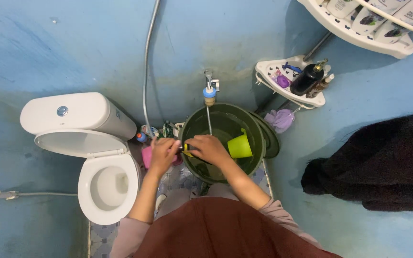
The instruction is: Clean the bidet sprayer hose and various bathroom fixtures.
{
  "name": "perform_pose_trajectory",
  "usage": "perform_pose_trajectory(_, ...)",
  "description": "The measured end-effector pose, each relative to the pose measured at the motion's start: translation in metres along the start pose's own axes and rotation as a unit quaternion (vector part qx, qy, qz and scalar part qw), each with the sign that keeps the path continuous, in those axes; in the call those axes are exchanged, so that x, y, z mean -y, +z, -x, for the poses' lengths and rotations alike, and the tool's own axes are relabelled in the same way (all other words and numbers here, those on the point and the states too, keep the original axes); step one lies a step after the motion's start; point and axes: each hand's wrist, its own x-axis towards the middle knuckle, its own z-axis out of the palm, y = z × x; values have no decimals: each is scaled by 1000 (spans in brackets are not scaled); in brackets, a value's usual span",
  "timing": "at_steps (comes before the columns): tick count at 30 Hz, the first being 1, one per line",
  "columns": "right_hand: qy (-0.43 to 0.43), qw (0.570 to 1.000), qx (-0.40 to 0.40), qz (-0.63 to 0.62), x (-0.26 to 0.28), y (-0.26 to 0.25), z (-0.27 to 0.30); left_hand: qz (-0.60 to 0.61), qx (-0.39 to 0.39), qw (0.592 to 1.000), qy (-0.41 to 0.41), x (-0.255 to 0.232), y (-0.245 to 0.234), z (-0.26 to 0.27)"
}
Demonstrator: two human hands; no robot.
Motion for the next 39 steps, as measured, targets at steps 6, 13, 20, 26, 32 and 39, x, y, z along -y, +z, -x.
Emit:
perform_pose_trajectory(6, 3, 1000, 0, -4, 7, -3, -4, 74, -9, 997, 12, -12, 9, -2)
perform_pose_trajectory(13, 5, 999, -28, -20, -9, -8, 5, 86, -15, 996, -10, 27, 15, 6)
perform_pose_trajectory(20, 57, 998, -26, -9, -29, -18, 20, 163, -37, 971, -171, 39, -7, 15)
perform_pose_trajectory(26, 57, 998, -22, 18, -22, -11, 15, 62, -7, 994, -88, 25, -11, 8)
perform_pose_trajectory(32, -1, 1000, -1, 25, -4, -2, 3, 72, 23, 997, -14, 4, 20, 0)
perform_pose_trajectory(39, -10, 1000, -14, -21, -3, -4, 1, 108, 8, 994, 7, 1, 16, -8)
